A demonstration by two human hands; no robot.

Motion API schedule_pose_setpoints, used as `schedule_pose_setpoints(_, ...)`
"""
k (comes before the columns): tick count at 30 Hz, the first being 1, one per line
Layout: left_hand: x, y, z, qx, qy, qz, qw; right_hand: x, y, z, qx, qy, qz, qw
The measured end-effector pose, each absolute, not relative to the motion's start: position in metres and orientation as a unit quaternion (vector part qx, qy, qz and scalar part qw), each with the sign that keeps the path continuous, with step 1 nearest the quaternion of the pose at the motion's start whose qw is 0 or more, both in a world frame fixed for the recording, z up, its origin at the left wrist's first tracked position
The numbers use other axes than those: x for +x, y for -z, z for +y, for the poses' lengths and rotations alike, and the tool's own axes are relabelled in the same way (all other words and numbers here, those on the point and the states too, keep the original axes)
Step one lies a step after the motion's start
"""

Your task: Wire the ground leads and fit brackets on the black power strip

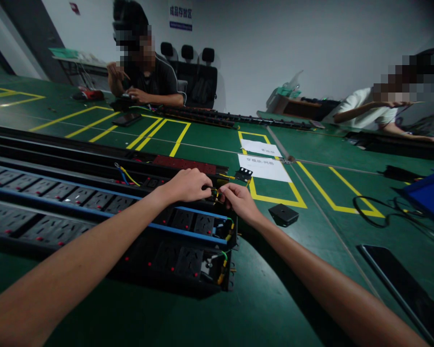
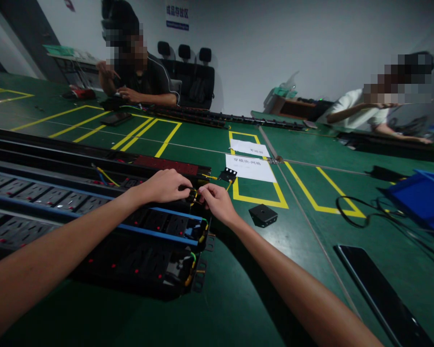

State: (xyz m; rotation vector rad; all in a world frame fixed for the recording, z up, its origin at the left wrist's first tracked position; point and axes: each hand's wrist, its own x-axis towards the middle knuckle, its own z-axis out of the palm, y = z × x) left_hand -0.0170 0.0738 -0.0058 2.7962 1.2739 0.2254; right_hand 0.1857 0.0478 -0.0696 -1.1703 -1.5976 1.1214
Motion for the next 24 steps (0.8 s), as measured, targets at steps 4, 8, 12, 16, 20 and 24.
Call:
schedule_pose_setpoints(4, -0.0164, 0.0055, 0.0738, 0.906, -0.066, 0.417, 0.023, 0.1858, 0.0696, 0.048, -0.46, -0.451, -0.637, 0.423)
schedule_pose_setpoints(8, -0.0161, 0.0056, 0.0741, 0.904, -0.069, 0.422, 0.024, 0.1855, 0.0702, 0.0481, -0.458, -0.453, -0.635, 0.427)
schedule_pose_setpoints(12, -0.0164, 0.0061, 0.0739, 0.904, -0.07, 0.422, 0.024, 0.1859, 0.0705, 0.0482, -0.461, -0.449, -0.638, 0.422)
schedule_pose_setpoints(16, -0.0163, 0.0067, 0.0745, 0.903, -0.07, 0.423, 0.026, 0.1862, 0.0706, 0.0483, -0.461, -0.45, -0.64, 0.419)
schedule_pose_setpoints(20, -0.0156, 0.0074, 0.0745, 0.9, -0.077, 0.427, 0.033, 0.1858, 0.071, 0.0483, -0.459, -0.45, -0.641, 0.42)
schedule_pose_setpoints(24, -0.015, 0.0077, 0.0736, 0.897, -0.082, 0.434, 0.036, 0.1856, 0.0713, 0.0483, -0.464, -0.446, -0.641, 0.419)
